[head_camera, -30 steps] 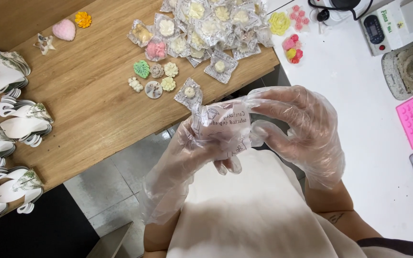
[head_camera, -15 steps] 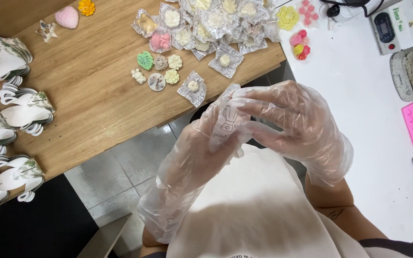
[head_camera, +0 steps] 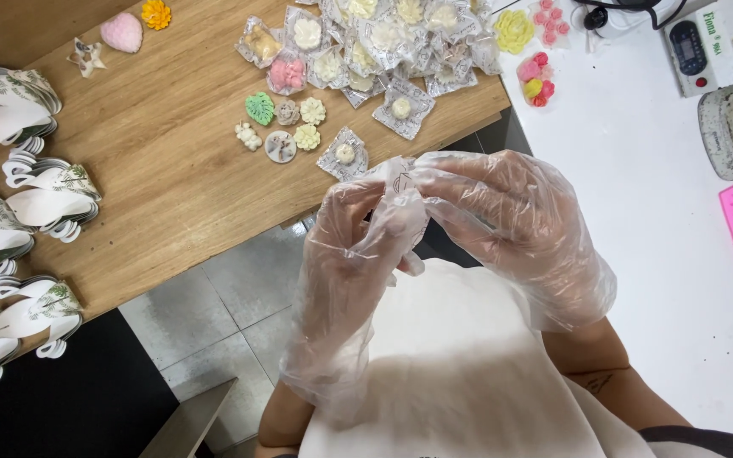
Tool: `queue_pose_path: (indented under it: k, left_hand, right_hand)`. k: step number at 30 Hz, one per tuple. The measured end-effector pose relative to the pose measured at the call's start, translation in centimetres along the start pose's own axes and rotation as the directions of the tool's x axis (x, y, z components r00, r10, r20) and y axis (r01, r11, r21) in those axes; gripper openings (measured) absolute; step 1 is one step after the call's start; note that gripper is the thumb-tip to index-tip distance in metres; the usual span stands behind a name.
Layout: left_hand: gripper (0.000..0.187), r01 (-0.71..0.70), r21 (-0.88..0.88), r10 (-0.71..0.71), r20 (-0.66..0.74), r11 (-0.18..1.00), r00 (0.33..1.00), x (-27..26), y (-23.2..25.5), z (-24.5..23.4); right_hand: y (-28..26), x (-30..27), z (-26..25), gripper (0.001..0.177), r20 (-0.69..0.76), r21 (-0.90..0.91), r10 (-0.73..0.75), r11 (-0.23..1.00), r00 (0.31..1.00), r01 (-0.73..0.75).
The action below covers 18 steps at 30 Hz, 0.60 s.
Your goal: Packaging small flower-shaped wax melts into plastic bags.
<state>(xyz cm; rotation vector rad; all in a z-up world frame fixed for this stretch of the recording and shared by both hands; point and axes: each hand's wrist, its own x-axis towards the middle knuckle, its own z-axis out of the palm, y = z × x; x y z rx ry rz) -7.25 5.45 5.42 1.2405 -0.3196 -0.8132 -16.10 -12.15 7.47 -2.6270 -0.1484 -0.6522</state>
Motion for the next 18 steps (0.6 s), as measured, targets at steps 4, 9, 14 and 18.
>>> queue_pose_path:
  k: [4, 9, 14, 18]
  left_hand:
    - [0.036, -0.055, -0.036, 0.051, -0.115, 0.998, 0.992, 0.2, -1.1, -0.1]
    - [0.036, -0.088, -0.067, 0.079, -0.125, 0.994, 0.989, 0.1, -2.1, -0.5]
    - [0.035, -0.050, -0.093, 0.041, -0.101, 0.994, 0.994, 0.2, -2.0, -0.5]
    - [0.031, -0.029, -0.082, 0.018, -0.141, 0.996, 0.990, 0.1, -3.0, -0.9]
  right_hand:
    - [-0.1, 0.1, 0.4, 0.032, -0.010, 0.069, 0.065, 0.996, 0.998, -0.064]
    - [-0.5, -0.7, 1.0, 0.031, -0.037, 0.123, 0.216, 0.970, 0.976, -0.210]
    - [-1.5, -0.6, 0.7, 0.029, -0.044, 0.125, 0.287, 0.952, 0.957, -0.279]
    - [-1.7, -1.2, 0.9, 0.025, -0.084, 0.120, 0.330, 0.940, 0.940, -0.319]
